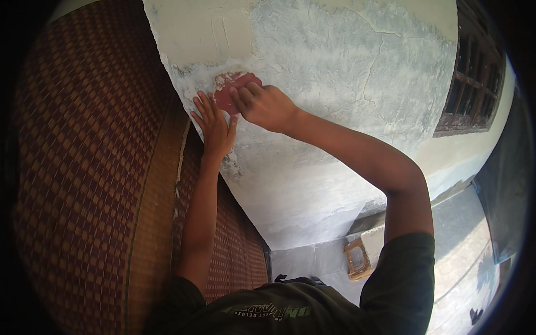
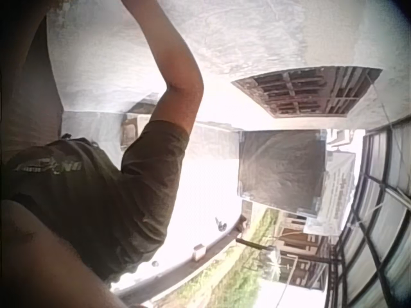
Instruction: The person applies wall putty to a damaged exterior wall and smooths it with a putty knife.
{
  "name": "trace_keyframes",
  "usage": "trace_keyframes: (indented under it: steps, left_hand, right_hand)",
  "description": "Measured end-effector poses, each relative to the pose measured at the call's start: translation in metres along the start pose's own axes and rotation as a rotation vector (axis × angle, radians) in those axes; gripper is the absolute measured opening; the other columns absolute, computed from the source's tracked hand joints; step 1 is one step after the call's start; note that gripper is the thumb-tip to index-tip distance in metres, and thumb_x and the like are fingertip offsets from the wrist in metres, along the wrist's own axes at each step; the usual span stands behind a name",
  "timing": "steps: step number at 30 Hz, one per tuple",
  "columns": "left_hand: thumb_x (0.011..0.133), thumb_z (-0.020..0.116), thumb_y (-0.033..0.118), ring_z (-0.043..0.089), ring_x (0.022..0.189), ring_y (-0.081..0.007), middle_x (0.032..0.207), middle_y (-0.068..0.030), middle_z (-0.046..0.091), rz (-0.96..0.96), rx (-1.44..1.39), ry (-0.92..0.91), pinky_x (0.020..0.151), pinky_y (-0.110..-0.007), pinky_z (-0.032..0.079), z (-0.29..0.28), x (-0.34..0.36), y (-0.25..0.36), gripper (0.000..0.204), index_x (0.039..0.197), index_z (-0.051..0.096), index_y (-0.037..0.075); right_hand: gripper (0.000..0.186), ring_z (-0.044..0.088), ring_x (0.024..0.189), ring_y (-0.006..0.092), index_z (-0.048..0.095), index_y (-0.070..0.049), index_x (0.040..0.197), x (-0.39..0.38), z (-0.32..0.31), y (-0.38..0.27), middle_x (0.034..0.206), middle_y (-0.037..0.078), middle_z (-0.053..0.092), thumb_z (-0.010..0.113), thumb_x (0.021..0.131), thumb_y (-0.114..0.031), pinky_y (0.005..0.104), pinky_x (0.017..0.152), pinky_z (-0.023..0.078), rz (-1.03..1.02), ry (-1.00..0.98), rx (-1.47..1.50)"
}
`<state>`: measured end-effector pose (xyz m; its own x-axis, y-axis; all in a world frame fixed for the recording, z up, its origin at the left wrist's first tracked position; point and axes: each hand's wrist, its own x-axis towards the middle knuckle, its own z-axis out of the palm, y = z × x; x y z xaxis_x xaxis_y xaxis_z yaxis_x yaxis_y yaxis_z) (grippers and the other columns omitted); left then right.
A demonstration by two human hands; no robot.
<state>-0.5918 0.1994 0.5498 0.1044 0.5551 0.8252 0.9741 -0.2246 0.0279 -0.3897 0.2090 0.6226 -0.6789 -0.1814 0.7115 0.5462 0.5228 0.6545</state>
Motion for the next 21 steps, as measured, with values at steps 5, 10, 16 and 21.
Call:
trace_keyframes:
  steps: [5,10,16,21]
  left_hand:
    - [0.099,0.043,0.047,-0.016,0.145,-0.0465,0.157,-0.031,-0.011,-0.019,0.038,0.009,0.111,-0.065,-0.009,0.007,0.011,0.007,0.087,0.15,0.001,-0.009]
    - [0.1,0.039,0.05,-0.012,0.145,-0.0475,0.157,-0.0319,-0.007,0.026,0.056,0.054,0.111,-0.067,-0.006,0.002,0.005,-0.01,0.085,0.15,0.007,-0.01]
    - [0.099,0.041,0.05,-0.011,0.146,-0.0476,0.157,-0.0322,-0.005,0.033,0.048,0.067,0.111,-0.067,-0.005,0.007,0.007,-0.005,0.084,0.15,0.009,-0.01]
    - [0.1,0.038,0.052,-0.011,0.146,-0.0475,0.157,-0.0315,-0.006,0.043,0.031,0.068,0.111,-0.067,-0.006,0.009,0.009,-0.003,0.084,0.15,0.009,-0.01]
  right_hand:
    - [0.045,0.062,0.078,0.0177,0.06,0.005,0.119,0.06,-0.009,0.076,0.085,0.007,0.062,0.064,0.076,-0.008,0.0273,0.049,0.051,0.112,0.099,-0.179]
    - [0.048,0.06,0.077,0.0151,0.059,0.006,0.122,0.003,0.019,0.013,0.084,0.004,0.059,0.063,0.076,-0.005,0.025,0.051,0.051,0.007,-0.105,-0.118]
    - [0.046,0.062,0.077,0.016,0.06,0.005,0.121,0.064,-0.012,0.036,0.086,0.006,0.061,0.063,0.076,-0.004,0.026,0.051,0.052,0.096,0.091,-0.076]
    - [0.058,0.063,0.085,0.0212,0.055,-0.001,0.13,0.062,0.029,0.062,0.09,0.006,0.062,0.066,0.074,-0.003,0.028,0.053,0.055,0.104,-0.059,-0.34]
